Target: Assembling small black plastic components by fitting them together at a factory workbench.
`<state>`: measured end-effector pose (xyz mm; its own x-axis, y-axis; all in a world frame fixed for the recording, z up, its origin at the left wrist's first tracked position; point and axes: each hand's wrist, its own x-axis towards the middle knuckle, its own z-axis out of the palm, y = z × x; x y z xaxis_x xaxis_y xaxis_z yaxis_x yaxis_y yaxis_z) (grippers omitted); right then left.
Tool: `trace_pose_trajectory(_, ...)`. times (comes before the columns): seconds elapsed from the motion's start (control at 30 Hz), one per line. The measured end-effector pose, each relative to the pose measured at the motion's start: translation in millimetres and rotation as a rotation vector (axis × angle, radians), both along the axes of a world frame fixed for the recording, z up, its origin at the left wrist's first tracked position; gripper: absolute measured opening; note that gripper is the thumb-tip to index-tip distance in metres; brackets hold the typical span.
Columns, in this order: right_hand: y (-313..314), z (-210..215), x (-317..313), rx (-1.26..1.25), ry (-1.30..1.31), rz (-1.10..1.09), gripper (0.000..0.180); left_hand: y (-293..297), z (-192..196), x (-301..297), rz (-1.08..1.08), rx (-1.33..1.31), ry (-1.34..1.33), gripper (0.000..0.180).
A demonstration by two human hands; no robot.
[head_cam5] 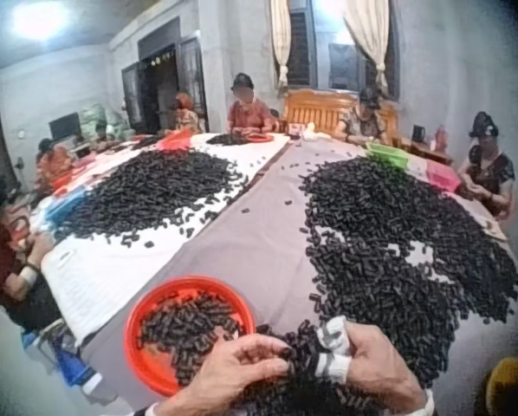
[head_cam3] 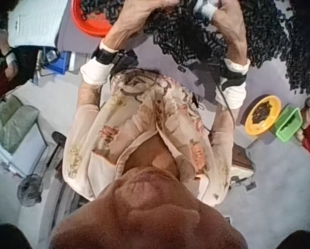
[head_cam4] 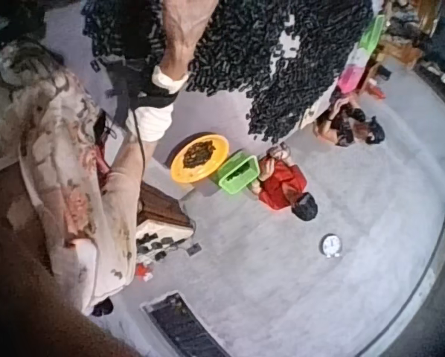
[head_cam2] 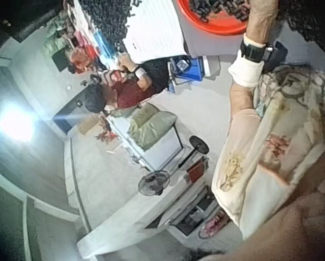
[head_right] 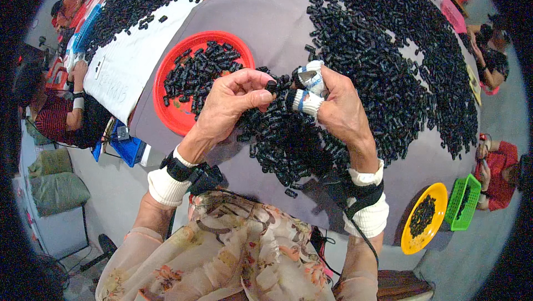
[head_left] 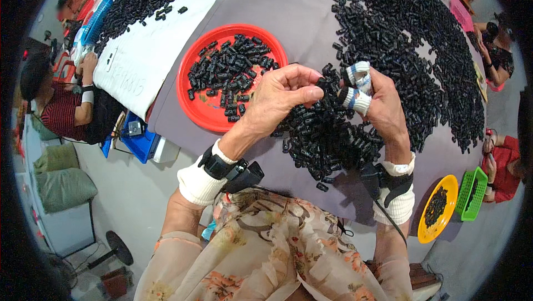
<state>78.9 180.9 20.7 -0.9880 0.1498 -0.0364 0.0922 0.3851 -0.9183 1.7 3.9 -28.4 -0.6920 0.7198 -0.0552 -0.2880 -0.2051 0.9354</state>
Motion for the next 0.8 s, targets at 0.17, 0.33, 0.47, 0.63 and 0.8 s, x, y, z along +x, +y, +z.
trace_pose_trajectory(0.17,-13.7,10.3,-9.4,-0.017,0.049,0.059,0.021,-3.3,20.5,3.1,0.094,-0.028,0.246,0.021)
trace_pose_trajectory(0.33,-15.5,14.3,-8.2,0.039,0.089,0.040,0.021,-4.6,29.5,-0.6,0.185,-0.177,0.549,0.021)
trace_pose_trajectory(0.47,-15.2,12.0,-10.3,0.039,0.164,0.055,0.022,-3.2,32.4,-2.5,0.189,-0.279,0.804,0.024)
trace_pose_trajectory(0.63,-14.0,12.0,-9.9,0.003,0.166,0.026,0.021,-3.1,35.2,-0.3,0.179,-0.182,0.554,0.024)
trace_pose_trajectory(0.8,-16.5,9.6,-7.0,0.024,0.153,-0.011,0.022,-3.8,26.1,-2.7,0.125,0.211,0.094,0.026)
